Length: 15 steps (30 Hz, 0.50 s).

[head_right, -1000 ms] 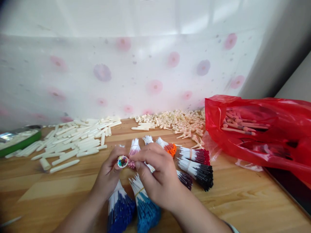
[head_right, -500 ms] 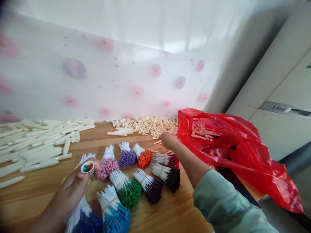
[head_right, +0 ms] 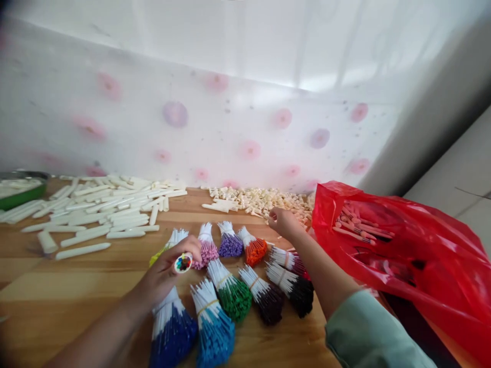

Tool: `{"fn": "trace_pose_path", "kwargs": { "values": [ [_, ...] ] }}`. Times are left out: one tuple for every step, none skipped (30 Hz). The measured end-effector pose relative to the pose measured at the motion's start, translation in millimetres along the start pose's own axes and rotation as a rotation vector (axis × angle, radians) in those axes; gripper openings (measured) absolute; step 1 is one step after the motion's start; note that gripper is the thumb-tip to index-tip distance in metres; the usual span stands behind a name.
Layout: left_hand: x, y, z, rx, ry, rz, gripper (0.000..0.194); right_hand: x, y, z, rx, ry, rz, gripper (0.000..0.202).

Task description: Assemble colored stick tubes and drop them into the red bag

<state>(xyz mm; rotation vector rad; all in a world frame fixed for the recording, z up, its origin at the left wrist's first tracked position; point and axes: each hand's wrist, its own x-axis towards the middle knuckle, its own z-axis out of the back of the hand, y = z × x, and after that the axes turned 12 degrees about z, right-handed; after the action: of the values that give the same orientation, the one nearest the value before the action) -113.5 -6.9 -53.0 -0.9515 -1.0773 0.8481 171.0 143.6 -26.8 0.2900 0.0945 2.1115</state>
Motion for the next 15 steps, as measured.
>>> {"fn": "trace_pose_path", "kwargs": {
  "values": [
    [-0.1, -0.3, 0.0, -0.011, 0.007, -0.006, 0.052, -7.3, 15.1, 7.9, 0.045, -0.054, 0.027, 0.026],
    [-0.1, -0.4, 0.0, -0.023, 0.015, -0.014, 0.051, -16.8, 32.2, 15.7, 0.098, -0.101, 0.066, 0.029],
    [0.0, -0.5, -0.1, -0.034, 0.024, -0.022, 0.05, -28.2, 50.8, 22.7, 0.144, -0.139, 0.107, 0.029],
    [0.1, -0.5, -0.1, -0.048, 0.032, -0.028, 0.049, -40.9, 70.2, 28.7, 0.215, -0.206, 0.179, 0.028],
    [0.2, -0.3, -0.2, -0.062, 0.04, -0.031, 0.047, -54.1, 89.4, 33.4, 0.419, -0.374, 0.349, 0.024],
    [0.2, 0.0, -0.4, -0.076, 0.045, -0.029, 0.046, -66.9, 107.5, 36.4, 0.593, -0.513, 0.501, 0.02],
    [-0.1, 0.4, -0.7, -0.089, 0.048, -0.019, 0.046, -78.4, 123.7, 37.8, 0.711, -0.59, 0.596, 0.02],
    [-0.4, 0.9, -1.1, -0.1, 0.052, -0.002, 0.045, -88.1, 137.3, 37.7, 0.77, -0.616, 0.634, 0.023],
    [-0.9, 1.4, -1.5, -0.11, 0.057, 0.023, 0.045, -95.4, 147.8, 36.5, 0.802, -0.646, 0.672, 0.027],
    [-1.3, 1.9, -1.9, -0.118, 0.064, 0.049, 0.044, -100.2, 155.4, 34.5, 0.814, -0.669, 0.697, 0.031],
    [-1.6, 2.2, -2.3, -0.121, 0.071, 0.075, 0.043, -102.8, 160.2, 32.3, 0.811, -0.683, 0.719, 0.035],
    [-1.6, 2.4, -2.6, -0.123, 0.081, 0.097, 0.042, -103.5, 162.7, 30.2, 0.797, -0.692, 0.745, 0.036],
    [-1.4, 2.4, -2.8, -0.123, 0.093, 0.11, 0.042, -103.0, 163.4, 28.7, 0.777, -0.696, 0.767, 0.036],
    [-0.8, 2.1, -2.8, -0.12, 0.103, 0.118, 0.042, -101.8, 163.0, 27.9, 0.75, -0.695, 0.785, 0.035],
    [-0.1, 1.6, -2.7, -0.113, 0.111, 0.12, 0.042, -100.5, 162.1, 27.9, 0.714, -0.695, 0.797, 0.033]
  ]
}}
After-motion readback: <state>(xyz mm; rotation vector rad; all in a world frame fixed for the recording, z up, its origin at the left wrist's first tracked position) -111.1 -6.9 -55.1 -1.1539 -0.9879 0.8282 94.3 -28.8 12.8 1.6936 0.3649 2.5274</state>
